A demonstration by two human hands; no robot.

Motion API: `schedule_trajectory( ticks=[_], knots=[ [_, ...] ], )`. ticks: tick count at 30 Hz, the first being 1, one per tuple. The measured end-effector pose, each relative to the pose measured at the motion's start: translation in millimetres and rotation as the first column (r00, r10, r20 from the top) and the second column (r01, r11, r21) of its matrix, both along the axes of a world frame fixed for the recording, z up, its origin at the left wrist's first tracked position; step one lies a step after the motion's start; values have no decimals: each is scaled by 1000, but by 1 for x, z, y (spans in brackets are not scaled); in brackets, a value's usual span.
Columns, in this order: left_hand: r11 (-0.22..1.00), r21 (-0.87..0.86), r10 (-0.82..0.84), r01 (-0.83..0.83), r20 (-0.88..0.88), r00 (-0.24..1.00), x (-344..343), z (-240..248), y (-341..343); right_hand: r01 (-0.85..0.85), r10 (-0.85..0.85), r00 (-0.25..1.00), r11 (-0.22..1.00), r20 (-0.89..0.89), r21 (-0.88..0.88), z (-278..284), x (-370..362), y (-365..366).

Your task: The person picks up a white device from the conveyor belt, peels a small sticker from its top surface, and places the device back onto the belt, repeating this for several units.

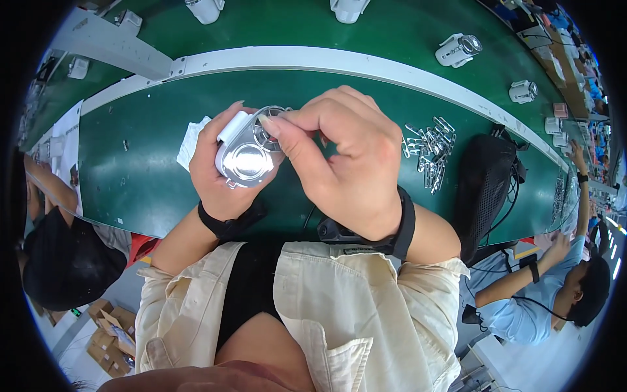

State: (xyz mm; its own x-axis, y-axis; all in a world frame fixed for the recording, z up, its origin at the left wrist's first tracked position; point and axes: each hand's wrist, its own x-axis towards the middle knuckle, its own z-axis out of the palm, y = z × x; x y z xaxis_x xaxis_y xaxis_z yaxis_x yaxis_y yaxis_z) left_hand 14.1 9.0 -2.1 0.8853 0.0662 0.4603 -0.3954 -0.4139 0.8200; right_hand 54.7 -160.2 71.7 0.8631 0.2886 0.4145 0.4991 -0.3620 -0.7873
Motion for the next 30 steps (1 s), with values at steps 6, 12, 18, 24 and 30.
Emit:
schedule_trajectory(
  ticks=[6,12,18,24,30],
  knots=[
    [998,46,40,-44,84,996,1,-4,1,23,-23,1000,1000,15,-19,-11,-3,2],
    [995,74,69,-74,66,995,3,2,1,-88,167,958,944,-231,319,-26,4,8],
    [999,-38,-19,22,82,996,0,-13,8,-266,553,648,809,-524,524,-21,12,7],
    [983,-161,-75,93,113,991,-2,-16,4,-179,798,446,524,-406,833,-22,13,9],
    [959,-226,-143,173,145,979,-5,-14,2,-272,774,505,563,-382,780,-22,9,7]
  ],
)
